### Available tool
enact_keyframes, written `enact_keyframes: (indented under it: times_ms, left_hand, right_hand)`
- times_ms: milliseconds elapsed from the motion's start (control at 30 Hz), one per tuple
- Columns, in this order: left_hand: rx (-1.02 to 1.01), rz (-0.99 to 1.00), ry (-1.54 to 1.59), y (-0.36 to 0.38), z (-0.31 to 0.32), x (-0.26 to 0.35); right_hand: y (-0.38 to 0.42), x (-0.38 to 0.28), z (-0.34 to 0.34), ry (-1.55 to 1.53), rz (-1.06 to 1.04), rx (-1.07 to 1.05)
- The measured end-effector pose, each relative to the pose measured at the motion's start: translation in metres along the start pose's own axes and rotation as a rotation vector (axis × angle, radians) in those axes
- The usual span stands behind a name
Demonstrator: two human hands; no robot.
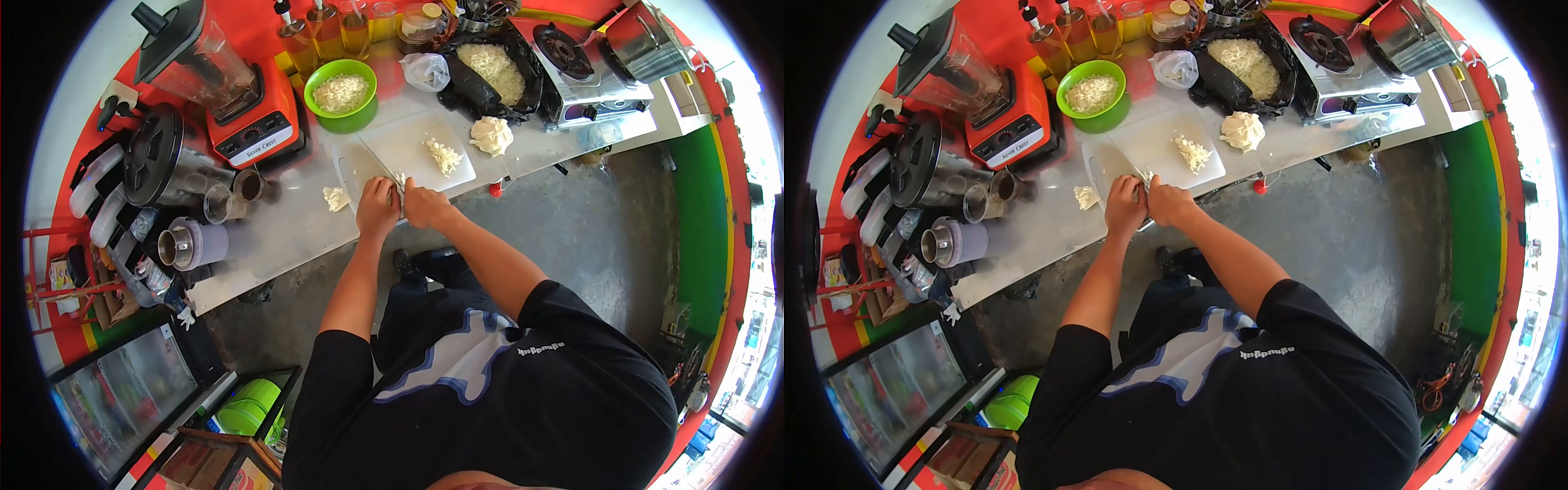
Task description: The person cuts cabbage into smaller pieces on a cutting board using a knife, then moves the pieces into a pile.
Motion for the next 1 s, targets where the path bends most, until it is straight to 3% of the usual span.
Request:
enact_keyframes:
  times_ms: [233,400,667,733,833,1000]
  left_hand:
    - [-0.009,-0.006,0.009,-0.002,-0.001,-0.001]
    - [-0.003,-0.018,0.017,-0.001,-0.001,-0.001]
    - [-0.109,0.067,-0.044,0.001,-0.001,0.006]
    - [-0.175,0.223,-0.110,0.001,0.002,0.017]
    - [-0.265,0.259,-0.152,0.001,0.006,0.018]
    - [-0.204,0.260,-0.134,0.006,-0.005,0.026]
  right_hand:
    - [0.014,0.007,0.019,-0.013,0.042,0.029]
    - [0.007,0.006,0.012,-0.031,-0.043,0.073]
    - [0.019,0.068,0.012,-0.150,0.051,0.219]
    - [0.020,0.085,0.006,-0.151,0.071,0.247]
    - [0.018,0.103,0.001,-0.185,0.099,0.282]
    - [0.024,0.105,-0.007,-0.227,0.023,0.357]
Point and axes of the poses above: each hand's wrist, its own y-axis away from the middle knuckle, its own z-axis out of the palm, x = y × z, the point moved 6 cm from there along -y, towards the middle knuckle, and after that the axes turned 12 degrees about x, right-handed, at the moved point
